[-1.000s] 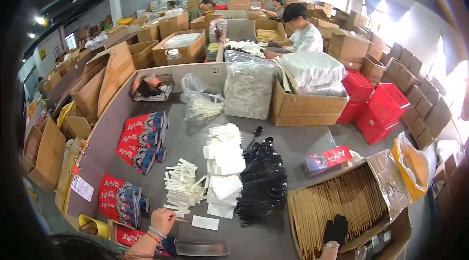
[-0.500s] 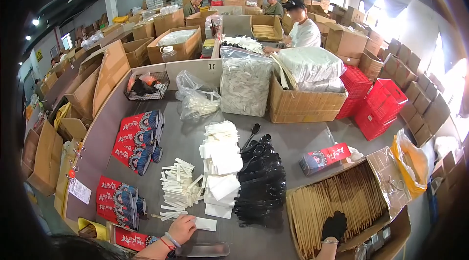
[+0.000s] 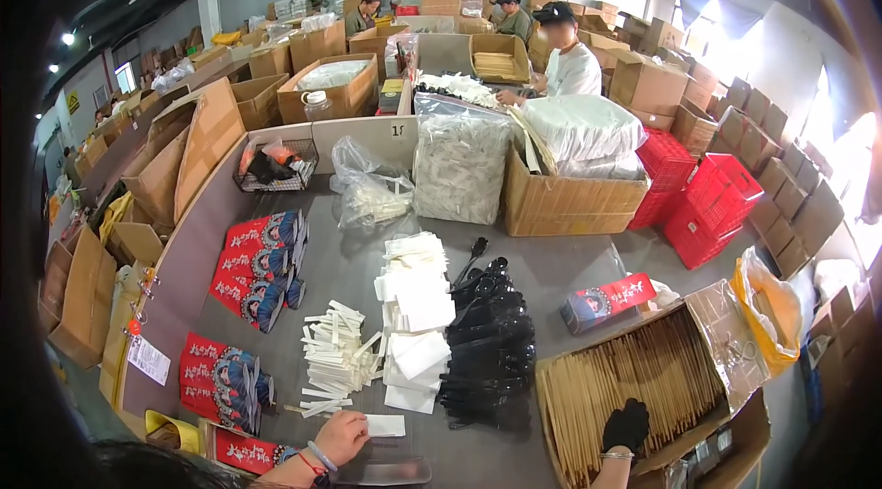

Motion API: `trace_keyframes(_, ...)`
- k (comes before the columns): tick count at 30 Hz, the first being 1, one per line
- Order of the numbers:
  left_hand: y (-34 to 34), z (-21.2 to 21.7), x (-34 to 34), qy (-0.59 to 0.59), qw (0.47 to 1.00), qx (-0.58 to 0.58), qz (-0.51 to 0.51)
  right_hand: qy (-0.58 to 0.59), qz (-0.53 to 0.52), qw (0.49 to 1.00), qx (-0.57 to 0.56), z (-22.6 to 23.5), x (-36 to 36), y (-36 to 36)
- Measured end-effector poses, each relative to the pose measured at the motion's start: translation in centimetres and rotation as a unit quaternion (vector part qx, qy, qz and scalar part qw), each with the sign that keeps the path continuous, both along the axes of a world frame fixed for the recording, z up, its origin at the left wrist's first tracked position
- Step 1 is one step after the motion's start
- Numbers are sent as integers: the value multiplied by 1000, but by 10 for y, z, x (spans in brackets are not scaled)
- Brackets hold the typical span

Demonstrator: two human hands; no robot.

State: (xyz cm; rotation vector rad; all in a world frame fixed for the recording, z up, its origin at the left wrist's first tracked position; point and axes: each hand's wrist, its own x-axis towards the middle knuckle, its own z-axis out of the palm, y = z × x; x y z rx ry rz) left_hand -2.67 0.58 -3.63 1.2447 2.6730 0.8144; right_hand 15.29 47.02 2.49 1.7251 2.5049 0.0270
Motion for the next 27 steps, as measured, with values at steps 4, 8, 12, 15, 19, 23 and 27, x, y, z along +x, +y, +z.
trace_keyframes(4, 11, 9, -3, 15, 999, 33, -1, 7, -4, 1000, 11, -3, 3, 3)
trace_keyframes(8, 15, -7, -4, 32, 999, 14, 19, 23, 12, 1000, 17, -10, 4, 4)
trace_keyframes(12, 12, -20, -4, 60, 997, -38, 4, 7, -18, 1000, -20, -2, 2, 4)
trace_keyframes(15, 9, -19, -5, 48, 998, -44, -7, 19, -21, 999, -27, -4, 2, 2)
trace_keyframes(19, 11, -12, 0, 18, 1000, 7, 4, 72, -7, 997, 10, -10, 9, 3)
trace_keyframes(23, 11, -10, 5, -3, 1000, -7, 13, 61, 5, 998, 10, -7, 7, 4)
trace_keyframes(27, 12, -3, 8, -31, 999, -3, 27, 43, -2, 999, -17, -5, 6, 2)
